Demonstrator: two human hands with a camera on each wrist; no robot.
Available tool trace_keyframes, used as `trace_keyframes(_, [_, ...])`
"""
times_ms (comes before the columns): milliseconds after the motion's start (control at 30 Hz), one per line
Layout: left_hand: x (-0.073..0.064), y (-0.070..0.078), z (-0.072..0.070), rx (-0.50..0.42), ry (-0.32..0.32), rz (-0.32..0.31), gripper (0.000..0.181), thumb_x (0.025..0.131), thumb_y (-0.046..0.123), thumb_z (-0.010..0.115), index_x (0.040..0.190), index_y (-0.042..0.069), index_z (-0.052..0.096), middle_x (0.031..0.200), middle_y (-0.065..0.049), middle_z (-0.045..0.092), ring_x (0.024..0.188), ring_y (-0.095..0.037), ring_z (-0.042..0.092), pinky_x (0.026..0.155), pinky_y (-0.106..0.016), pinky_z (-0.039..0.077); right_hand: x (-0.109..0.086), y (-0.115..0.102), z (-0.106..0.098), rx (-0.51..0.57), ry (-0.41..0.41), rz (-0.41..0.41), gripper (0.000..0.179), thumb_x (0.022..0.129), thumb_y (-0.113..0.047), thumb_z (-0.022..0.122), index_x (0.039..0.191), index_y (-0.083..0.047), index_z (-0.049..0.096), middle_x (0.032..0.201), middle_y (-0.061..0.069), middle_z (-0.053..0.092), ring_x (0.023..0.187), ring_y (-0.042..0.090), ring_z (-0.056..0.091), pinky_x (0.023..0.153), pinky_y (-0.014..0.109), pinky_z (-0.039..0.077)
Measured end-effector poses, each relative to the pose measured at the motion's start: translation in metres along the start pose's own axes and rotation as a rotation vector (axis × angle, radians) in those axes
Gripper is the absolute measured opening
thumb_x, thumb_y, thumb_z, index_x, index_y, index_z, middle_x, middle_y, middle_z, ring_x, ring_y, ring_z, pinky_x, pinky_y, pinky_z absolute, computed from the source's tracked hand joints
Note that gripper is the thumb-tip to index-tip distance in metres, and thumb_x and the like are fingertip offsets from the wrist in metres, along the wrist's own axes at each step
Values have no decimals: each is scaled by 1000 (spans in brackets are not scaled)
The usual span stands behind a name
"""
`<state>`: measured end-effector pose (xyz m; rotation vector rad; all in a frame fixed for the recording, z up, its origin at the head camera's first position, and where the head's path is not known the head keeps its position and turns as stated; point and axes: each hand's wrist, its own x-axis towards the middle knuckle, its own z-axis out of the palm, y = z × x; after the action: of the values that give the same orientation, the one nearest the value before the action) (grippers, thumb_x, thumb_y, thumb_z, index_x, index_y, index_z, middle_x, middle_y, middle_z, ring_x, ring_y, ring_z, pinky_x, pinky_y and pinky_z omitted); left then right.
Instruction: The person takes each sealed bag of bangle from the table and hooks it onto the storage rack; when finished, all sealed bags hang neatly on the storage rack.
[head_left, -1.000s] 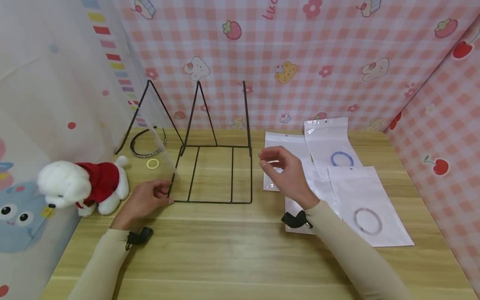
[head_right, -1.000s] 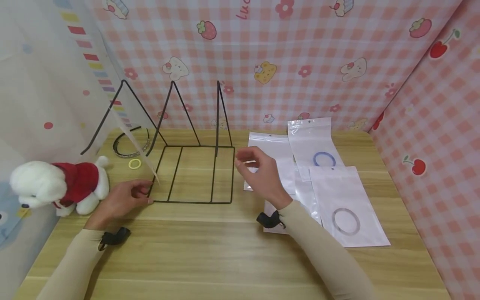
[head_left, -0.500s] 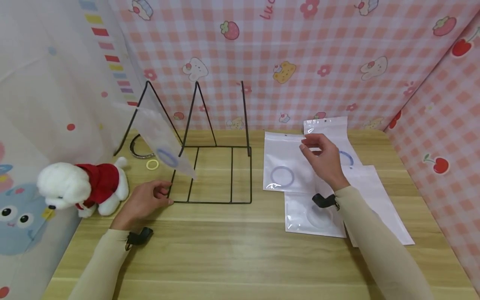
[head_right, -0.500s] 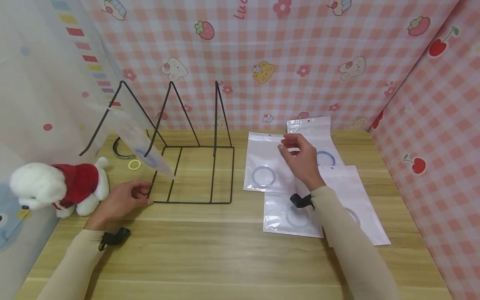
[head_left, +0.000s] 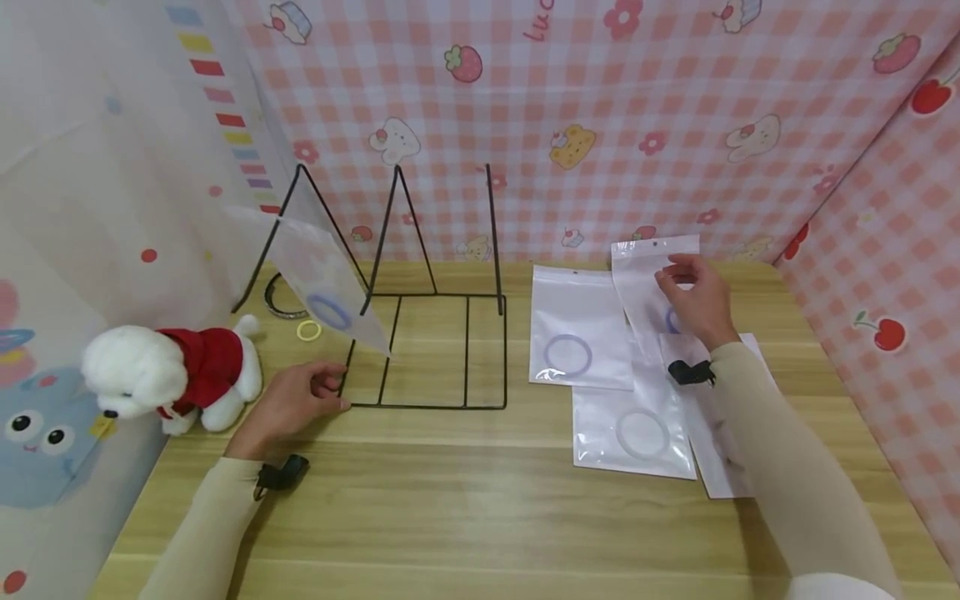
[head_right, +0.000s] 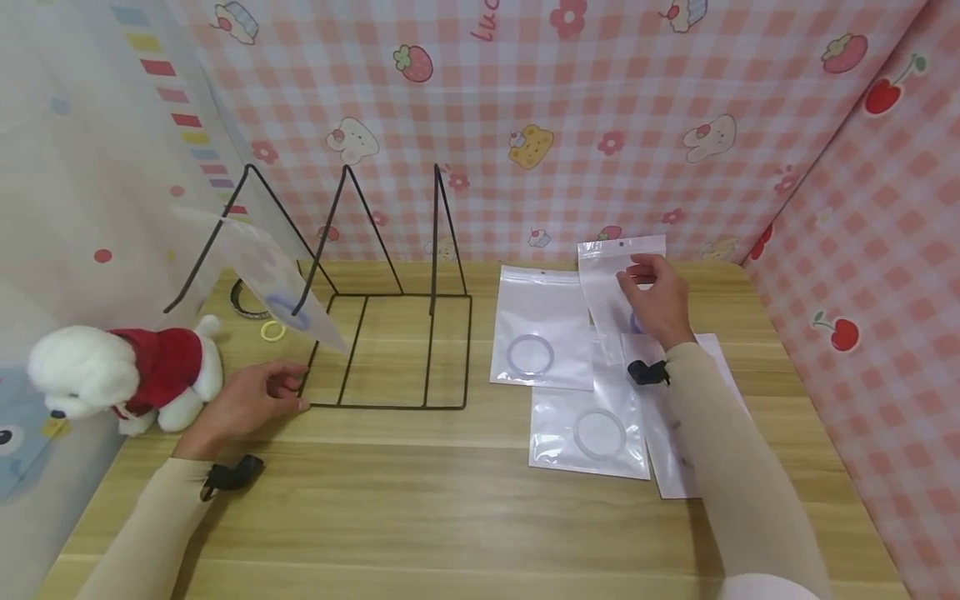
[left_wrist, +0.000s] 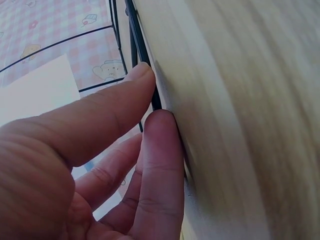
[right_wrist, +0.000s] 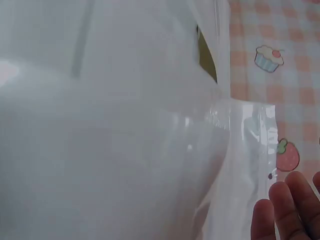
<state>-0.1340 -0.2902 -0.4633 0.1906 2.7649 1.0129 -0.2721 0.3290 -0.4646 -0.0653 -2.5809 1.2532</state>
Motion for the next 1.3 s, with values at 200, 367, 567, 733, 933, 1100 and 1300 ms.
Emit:
trace_keyframes(200, [2,-1,2,-1,-9,11,54,90,19,86,136,-2,66,113,-15,74,98,-22,69,82,-28,55,16,22,-13,12,-11,124,62,105,-40,65,153,-3,51,141,21,61,128,29,56,110,38,46])
trace_keyframes(367, [2,-2,4,9,-14,-3,53,90,18,85,136,0,66,113,-14,73,99,-22,69,83,-29,55,26,37,-21,-25,-41,181,68,104,-37,65,155,2,44,152,29,52,139,43,50,119,56,39])
trace_keyframes(567, [2,-2,4,1,-14,-5,54,90,19,86,136,-1,67,111,-13,73,97,-20,69,82,-28,54,33,45,-27,-86,-155,317,75,106,-35,63,165,-6,29,166,30,35,151,50,38,121,64,34])
trace_keyframes(733, [2,-4,4,5,-9,10,54,89,21,87,134,-1,68,109,-12,74,95,-18,69,80,-28,54,34,44,-27,-79,-207,364,82,104,-30,66,169,-9,20,165,31,34,147,50,39,120,65,34])
trace_keyframes(933, [3,-5,4,18,-10,22,54,89,21,87,135,0,68,109,-10,74,96,-18,69,82,-31,54,34,42,-27,-97,-219,345,76,101,-20,64,165,-1,27,149,34,47,130,48,49,115,63,41])
trace_keyframes(1100, [3,-5,3,16,-12,18,54,89,21,87,135,0,67,109,-11,73,96,-18,69,83,-31,54,33,45,-32,-91,-244,315,61,103,-24,60,154,7,43,143,34,52,124,45,52,111,60,44])
trace_keyframes(1300, [3,-4,0,14,-16,8,54,89,21,87,135,0,67,110,-11,73,97,-19,69,83,-31,54,31,46,-35,-91,-196,281,54,109,-37,51,149,-2,46,136,27,53,114,39,52,94,50,49])
